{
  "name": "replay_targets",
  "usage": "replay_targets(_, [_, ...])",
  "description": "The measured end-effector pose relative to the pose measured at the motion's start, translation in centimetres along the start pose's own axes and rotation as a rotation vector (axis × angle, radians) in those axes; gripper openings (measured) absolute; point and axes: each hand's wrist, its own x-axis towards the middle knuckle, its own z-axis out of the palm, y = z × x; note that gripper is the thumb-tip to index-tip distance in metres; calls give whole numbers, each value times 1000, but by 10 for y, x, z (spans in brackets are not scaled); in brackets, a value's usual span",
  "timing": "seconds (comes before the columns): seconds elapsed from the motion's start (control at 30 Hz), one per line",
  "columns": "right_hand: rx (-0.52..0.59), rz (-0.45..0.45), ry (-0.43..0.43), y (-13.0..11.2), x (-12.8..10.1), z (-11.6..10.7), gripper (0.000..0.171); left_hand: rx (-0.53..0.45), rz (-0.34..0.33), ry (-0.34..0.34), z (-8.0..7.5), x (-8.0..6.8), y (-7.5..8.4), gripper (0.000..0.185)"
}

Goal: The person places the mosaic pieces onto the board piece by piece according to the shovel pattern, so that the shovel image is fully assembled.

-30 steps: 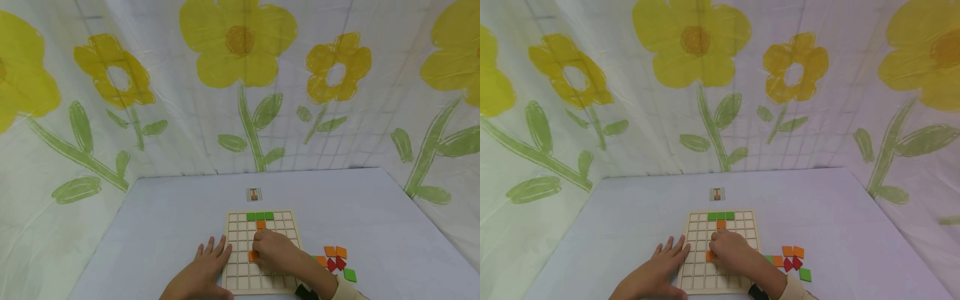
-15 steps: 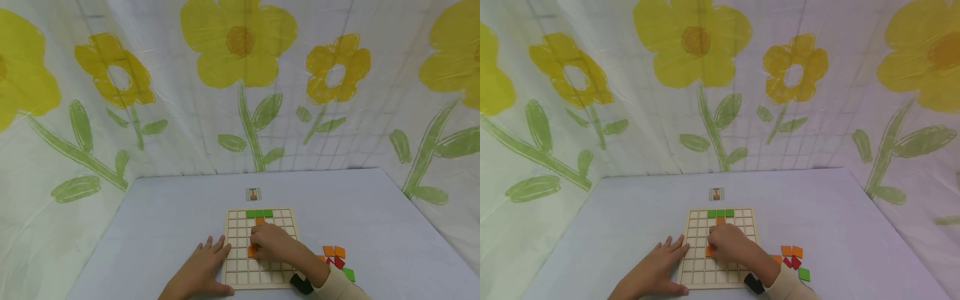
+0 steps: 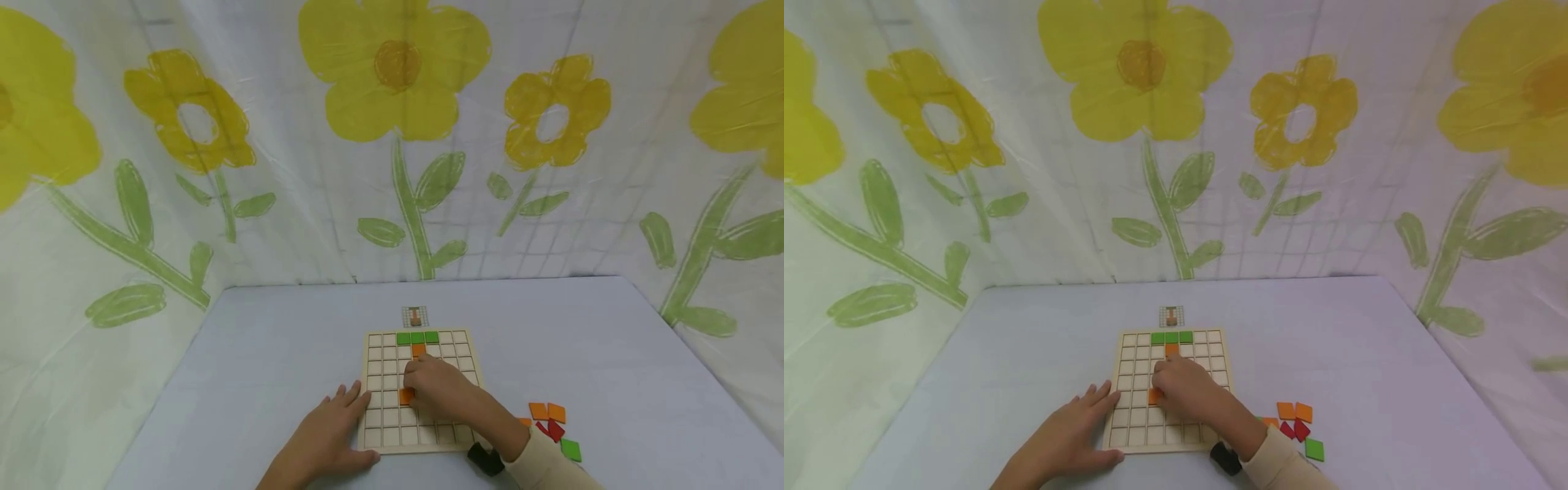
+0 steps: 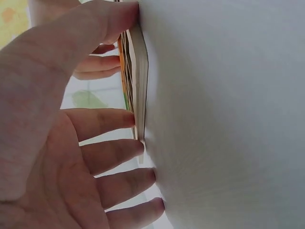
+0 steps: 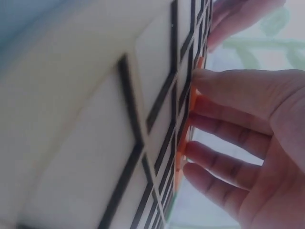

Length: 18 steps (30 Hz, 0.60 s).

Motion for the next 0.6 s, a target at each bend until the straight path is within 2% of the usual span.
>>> replay_targets(0.07, [1,20,-10,-1,1,0,6,10,11,5,0,0,-1,91])
replay_targets(0.3, [-35,93,-137,-15,-10,-6,13,38,30,43,1,-1,1,93])
replay_targets(0.47, [27,44,-76,-18,-30,-12,3,60,25,52,0,0,4,95])
replay_targets(0.6, [110,64,-95,-9,-51,-22,13,76,42,36,1,0,0,96])
